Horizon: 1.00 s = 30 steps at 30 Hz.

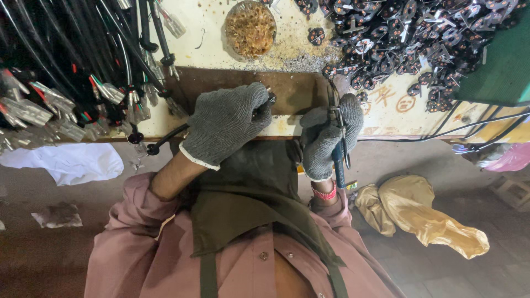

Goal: The person, wearing gloves, solders electrical connectors onto wire ends at a workbench. They hold a wire in one hand and a soldering iron in the other, apply solder to the joint, then set the finished connector aside and pick up the next wire, repeating the process.

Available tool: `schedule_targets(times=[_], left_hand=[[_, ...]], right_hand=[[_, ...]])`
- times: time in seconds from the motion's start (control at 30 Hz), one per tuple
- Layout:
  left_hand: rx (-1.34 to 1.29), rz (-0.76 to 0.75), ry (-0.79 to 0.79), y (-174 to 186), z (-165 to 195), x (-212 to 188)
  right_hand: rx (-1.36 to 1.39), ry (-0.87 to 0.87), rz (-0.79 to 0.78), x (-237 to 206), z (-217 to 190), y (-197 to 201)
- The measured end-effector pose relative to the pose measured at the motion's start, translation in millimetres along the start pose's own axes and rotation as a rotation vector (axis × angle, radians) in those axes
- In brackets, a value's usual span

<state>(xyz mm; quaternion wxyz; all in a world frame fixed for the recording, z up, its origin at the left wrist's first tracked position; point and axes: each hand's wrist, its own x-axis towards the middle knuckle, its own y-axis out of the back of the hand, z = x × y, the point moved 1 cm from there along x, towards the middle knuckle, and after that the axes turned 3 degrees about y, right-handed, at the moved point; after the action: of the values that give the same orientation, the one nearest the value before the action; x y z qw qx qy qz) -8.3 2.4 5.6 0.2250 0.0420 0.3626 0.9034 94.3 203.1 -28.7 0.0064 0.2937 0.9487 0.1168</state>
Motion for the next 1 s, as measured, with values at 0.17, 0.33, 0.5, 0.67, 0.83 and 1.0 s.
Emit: schedule_targets(times=[0.17,0.33,0.5,0.67,0.83,1.0], left_hand=[[0.012,-0.017,0.01,-1,1,1],[-0.033,-0.025,0.004,-2,0,0],[-0.013,-0.071,0.006,-4,-3,-1],[0.016,-0.068,0.011,-2,-2,1],[-0.048,-0.033,0.002,7,2,4],[-0.109,-0.072,0.192,2,3,9]], right_hand=[[-0.117,0.11,-0.122,1,-5,2],[-0.191,0.101,-0.065,2,-3,6],[-0.421,0.167,-0.195,10,-11,-11],[-0.389,0.249,-0.422,28,-42,-43],[-0.286,0.336,-0.406,34,-62,-54],[-0.436,0.272,-0.337,15,-42,-26]])
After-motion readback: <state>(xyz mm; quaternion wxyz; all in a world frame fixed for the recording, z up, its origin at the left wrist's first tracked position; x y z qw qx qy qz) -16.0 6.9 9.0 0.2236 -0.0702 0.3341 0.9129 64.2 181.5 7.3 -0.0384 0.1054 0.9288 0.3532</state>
